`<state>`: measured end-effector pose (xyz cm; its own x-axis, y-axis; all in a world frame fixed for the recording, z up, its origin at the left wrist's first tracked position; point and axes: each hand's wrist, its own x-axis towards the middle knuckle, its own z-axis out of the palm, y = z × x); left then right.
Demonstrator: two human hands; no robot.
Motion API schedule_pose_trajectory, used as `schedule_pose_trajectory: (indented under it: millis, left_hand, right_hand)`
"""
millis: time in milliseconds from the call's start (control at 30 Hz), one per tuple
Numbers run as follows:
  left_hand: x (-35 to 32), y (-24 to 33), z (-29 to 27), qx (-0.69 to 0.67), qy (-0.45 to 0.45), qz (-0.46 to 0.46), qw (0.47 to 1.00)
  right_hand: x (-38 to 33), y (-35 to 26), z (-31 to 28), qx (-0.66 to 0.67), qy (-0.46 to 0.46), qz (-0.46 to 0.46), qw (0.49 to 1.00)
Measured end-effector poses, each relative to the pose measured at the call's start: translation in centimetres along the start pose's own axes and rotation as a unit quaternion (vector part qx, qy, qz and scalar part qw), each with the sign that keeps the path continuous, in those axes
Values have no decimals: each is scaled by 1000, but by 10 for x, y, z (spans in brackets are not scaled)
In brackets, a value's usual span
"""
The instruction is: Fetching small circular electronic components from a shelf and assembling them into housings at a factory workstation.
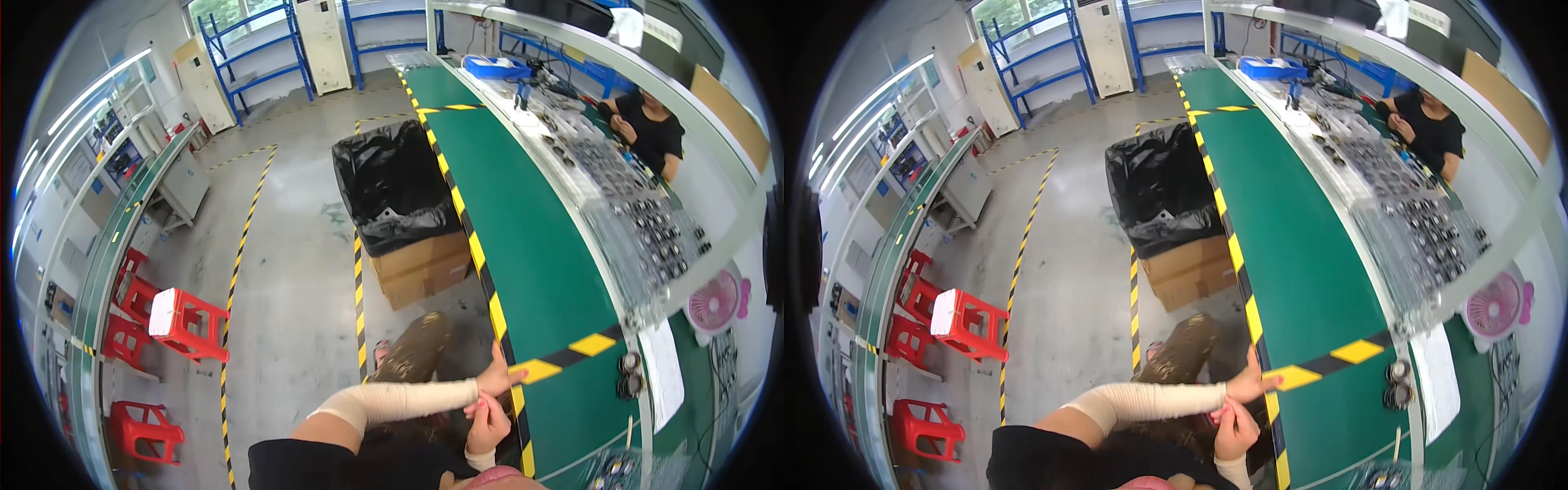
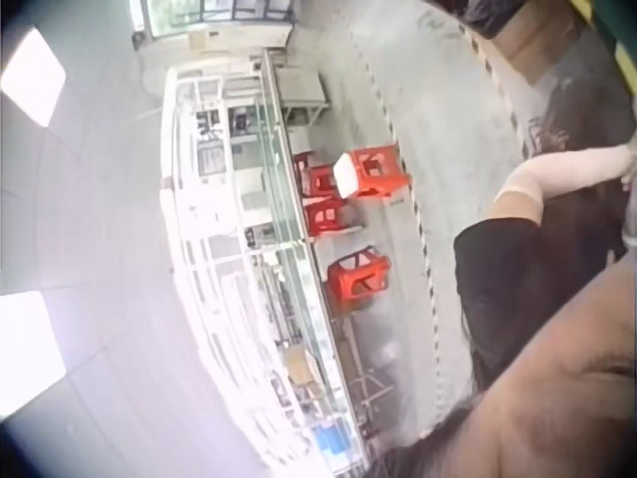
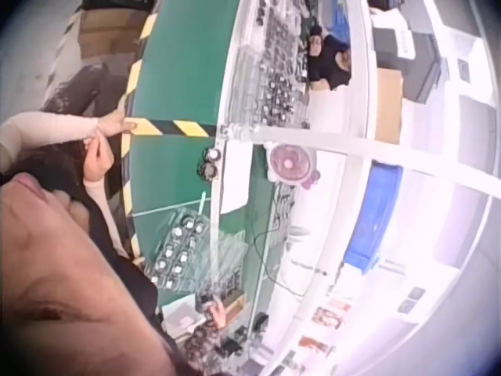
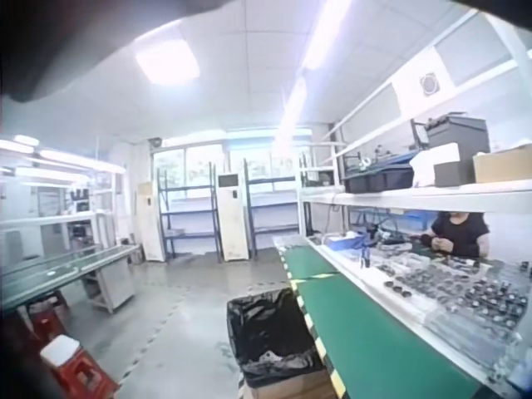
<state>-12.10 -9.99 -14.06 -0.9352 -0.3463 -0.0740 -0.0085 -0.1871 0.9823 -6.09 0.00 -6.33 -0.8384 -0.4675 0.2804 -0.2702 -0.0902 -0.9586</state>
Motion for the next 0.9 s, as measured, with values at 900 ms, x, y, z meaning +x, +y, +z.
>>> schedule_pose_trajectory:
  millis: [900]
  left_hand:
    - [-274, 152, -415, 167, 308, -239, 905]
  right_hand:
    - [337, 91, 265, -823, -167, 173, 515]
